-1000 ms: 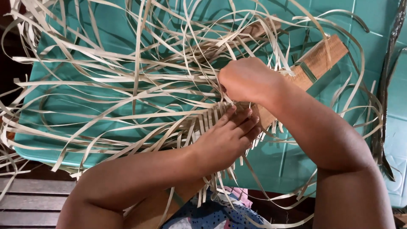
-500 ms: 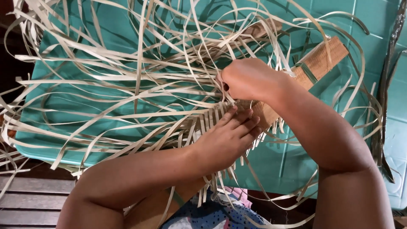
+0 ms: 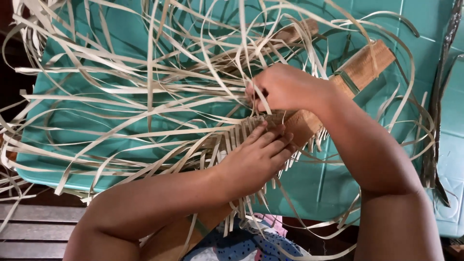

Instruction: The person weaves thin, light-colored fiber strips by hand over and under a wooden frame. The hands repeatedly pull and interlace the fibers to form a mat-like structure.

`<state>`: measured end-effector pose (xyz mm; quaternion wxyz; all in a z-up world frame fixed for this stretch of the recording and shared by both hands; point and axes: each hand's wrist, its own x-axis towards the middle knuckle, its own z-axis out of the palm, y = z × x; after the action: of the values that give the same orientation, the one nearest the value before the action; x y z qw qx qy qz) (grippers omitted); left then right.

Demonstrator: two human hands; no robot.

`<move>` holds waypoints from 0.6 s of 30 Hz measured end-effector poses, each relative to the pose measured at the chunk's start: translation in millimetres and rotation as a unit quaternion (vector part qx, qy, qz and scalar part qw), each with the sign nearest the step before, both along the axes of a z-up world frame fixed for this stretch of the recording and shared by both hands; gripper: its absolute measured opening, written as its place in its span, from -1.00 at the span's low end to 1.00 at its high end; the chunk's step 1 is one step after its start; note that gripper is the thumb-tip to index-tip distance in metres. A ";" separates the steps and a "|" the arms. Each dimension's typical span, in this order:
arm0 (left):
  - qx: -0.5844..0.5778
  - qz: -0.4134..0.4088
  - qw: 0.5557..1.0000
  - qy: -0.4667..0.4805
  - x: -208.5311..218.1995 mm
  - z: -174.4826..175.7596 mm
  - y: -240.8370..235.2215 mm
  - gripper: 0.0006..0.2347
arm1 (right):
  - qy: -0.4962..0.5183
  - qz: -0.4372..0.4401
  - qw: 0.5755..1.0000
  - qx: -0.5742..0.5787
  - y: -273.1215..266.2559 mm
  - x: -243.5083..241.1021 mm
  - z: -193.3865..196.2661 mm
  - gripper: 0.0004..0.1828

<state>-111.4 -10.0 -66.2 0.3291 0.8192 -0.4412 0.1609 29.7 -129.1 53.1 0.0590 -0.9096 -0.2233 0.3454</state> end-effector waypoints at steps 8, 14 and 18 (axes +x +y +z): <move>0.013 0.008 1.000 0.002 0.6 7.0 2.4 -0.73 | 0.008 -0.115 0.973 0.198 -45.5 -11.1 -13.8 -0.74; 0.023 -0.040 0.998 0.034 16.0 10.6 6.2 -0.72 | -0.018 -0.134 0.954 0.267 -59.4 -27.5 -23.6 -0.88; 0.006 -0.040 0.995 0.093 29.0 10.9 7.1 -0.66 | -0.061 -0.157 0.924 0.343 -69.6 -37.3 -34.5 -0.84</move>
<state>-82.4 -2.9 -55.3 0.3700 0.8142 -0.4423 0.0675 -7.6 -198.7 18.6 0.4072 -0.8763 -0.1857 0.1782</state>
